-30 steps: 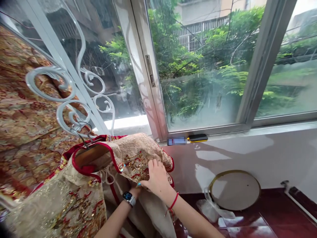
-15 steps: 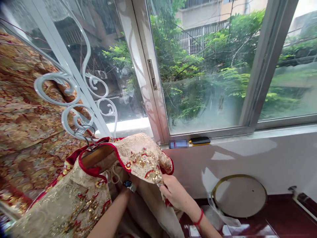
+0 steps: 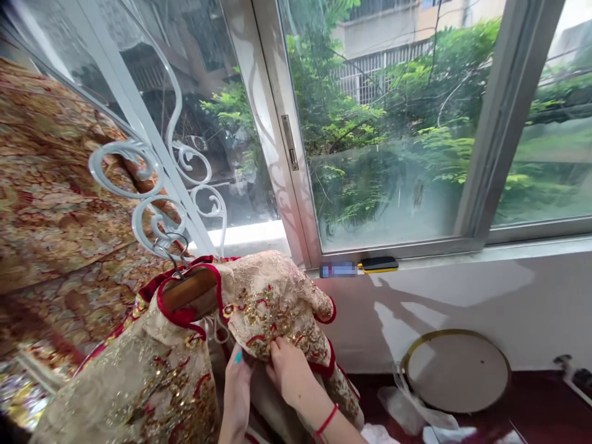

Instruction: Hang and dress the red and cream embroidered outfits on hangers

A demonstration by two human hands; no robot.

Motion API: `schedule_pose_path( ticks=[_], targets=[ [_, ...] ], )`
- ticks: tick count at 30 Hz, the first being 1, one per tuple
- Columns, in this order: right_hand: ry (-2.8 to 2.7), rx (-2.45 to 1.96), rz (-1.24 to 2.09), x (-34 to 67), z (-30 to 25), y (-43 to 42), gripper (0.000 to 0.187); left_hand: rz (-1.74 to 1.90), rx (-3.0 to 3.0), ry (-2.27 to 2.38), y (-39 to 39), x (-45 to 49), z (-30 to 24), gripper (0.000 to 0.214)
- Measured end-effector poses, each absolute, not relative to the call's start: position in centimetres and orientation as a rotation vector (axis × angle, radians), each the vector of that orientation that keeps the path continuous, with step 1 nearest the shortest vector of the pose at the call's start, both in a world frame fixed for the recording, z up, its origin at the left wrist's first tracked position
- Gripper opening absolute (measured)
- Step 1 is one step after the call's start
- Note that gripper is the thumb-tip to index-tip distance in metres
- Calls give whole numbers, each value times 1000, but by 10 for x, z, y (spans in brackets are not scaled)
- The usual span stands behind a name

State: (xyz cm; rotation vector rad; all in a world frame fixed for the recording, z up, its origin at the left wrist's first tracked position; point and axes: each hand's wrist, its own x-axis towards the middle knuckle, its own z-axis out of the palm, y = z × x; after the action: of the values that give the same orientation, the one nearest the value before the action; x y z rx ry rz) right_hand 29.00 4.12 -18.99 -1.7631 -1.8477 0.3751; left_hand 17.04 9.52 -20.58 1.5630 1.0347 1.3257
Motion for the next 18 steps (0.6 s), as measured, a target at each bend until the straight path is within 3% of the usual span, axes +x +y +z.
schedule_pose_path(
  ticks=[4,6,8,9,13,18],
  targets=[
    [-1871,-1621,229,321,-135,51,12,1419,1730,1290,99,162,-183,52],
    [-1607,-1569,-126,343,-94,70,22,1469,1805,1396,107,159,-168,51],
    [-1737,-1443,-328,360,-62,95,46,1514,1872,1449,115,155,-154,46],
    [-1854,-1412,-340,365,-52,109,45,1560,1903,1463,118,153,-148,44],
    [-2060,-1426,-226,369,-51,147,25,1768,1932,1506,128,137,-136,35],
    [-2011,-1436,-231,362,-72,149,26,1744,1750,1628,126,141,-159,33]
  ],
)
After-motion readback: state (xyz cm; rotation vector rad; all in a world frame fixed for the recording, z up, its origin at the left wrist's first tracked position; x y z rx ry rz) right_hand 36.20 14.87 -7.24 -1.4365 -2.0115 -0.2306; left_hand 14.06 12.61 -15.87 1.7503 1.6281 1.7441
